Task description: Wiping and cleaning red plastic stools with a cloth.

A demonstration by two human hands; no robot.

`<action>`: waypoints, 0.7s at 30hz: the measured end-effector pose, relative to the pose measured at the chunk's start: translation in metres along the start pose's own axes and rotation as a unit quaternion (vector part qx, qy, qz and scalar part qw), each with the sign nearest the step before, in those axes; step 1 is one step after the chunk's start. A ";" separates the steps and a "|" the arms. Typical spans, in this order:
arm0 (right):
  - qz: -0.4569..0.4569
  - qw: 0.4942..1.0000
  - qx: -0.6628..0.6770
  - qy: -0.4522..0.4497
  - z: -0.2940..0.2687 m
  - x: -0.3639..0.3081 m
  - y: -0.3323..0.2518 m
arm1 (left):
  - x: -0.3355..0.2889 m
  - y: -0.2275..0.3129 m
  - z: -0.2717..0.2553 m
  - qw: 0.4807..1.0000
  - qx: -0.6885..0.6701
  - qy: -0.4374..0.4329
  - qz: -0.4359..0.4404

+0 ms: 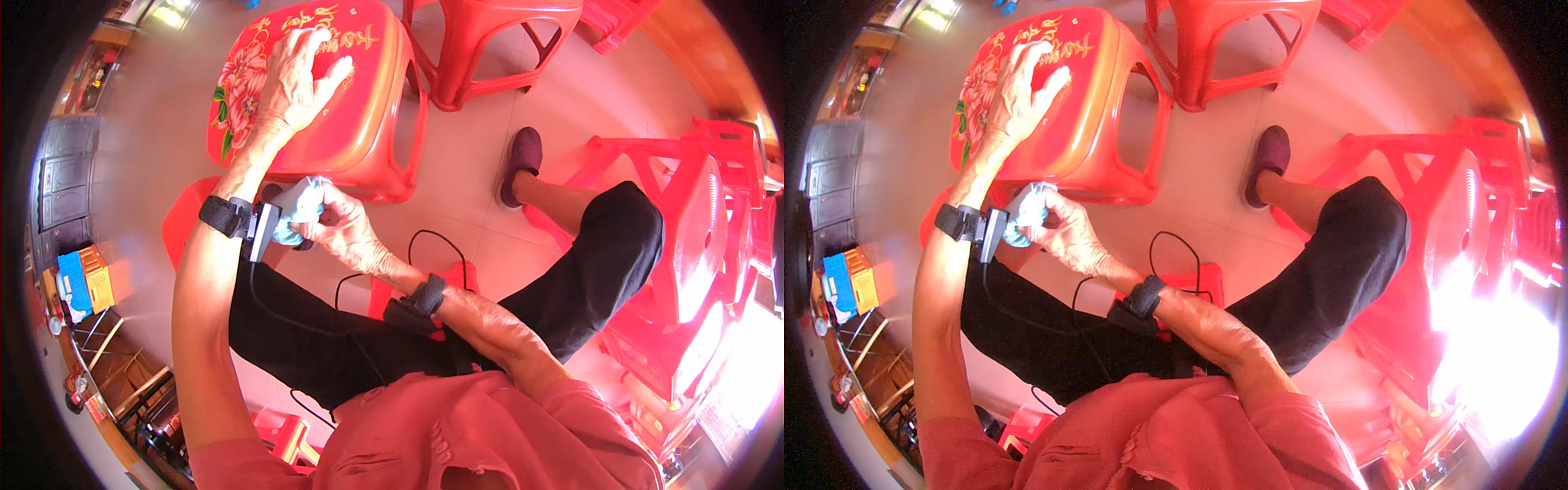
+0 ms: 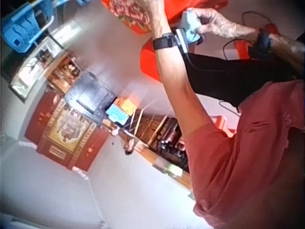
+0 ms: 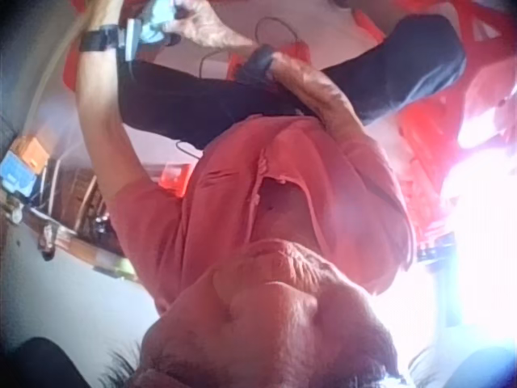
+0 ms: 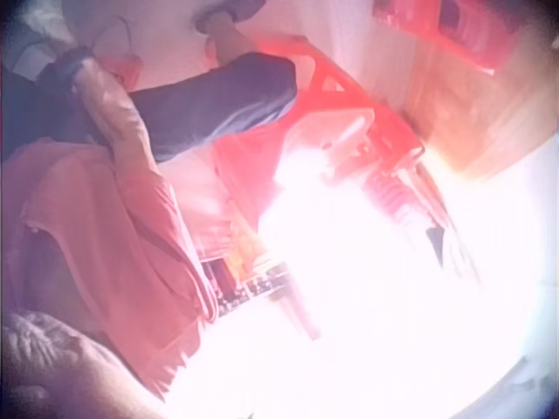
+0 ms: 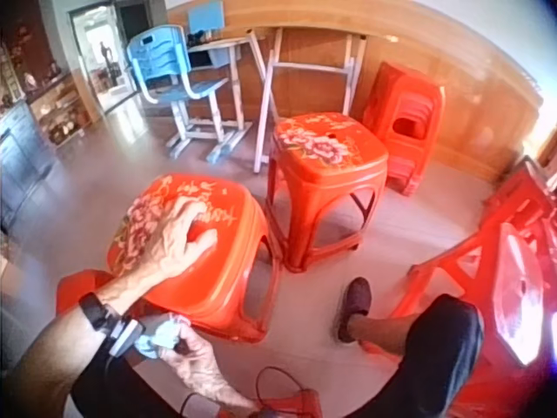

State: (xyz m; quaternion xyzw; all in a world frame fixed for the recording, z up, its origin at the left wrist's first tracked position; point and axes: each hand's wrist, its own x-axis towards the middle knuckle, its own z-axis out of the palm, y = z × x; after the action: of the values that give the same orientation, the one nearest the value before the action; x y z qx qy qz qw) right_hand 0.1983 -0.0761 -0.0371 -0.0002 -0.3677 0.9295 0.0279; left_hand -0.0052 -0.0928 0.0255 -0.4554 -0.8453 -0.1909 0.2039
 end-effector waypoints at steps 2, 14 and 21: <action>0.002 1.000 -0.006 0.002 -0.016 -0.002 0.015 | 0.001 0.002 -0.001 1.000 0.001 -0.002 -0.001; 0.199 0.861 -0.048 0.465 -0.149 -0.042 0.083 | 0.001 0.001 -0.001 1.000 0.007 -0.005 0.003; 0.111 0.866 -0.245 0.421 -0.122 -0.034 0.088 | 0.008 0.005 0.007 1.000 -0.012 -0.001 0.005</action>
State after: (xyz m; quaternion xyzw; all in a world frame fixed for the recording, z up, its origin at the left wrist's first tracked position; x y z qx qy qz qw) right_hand 0.2302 -0.0582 -0.1870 -0.4390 -0.5343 0.7183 0.0757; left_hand -0.0061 -0.0813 0.0243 -0.4623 -0.8409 -0.1992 0.1987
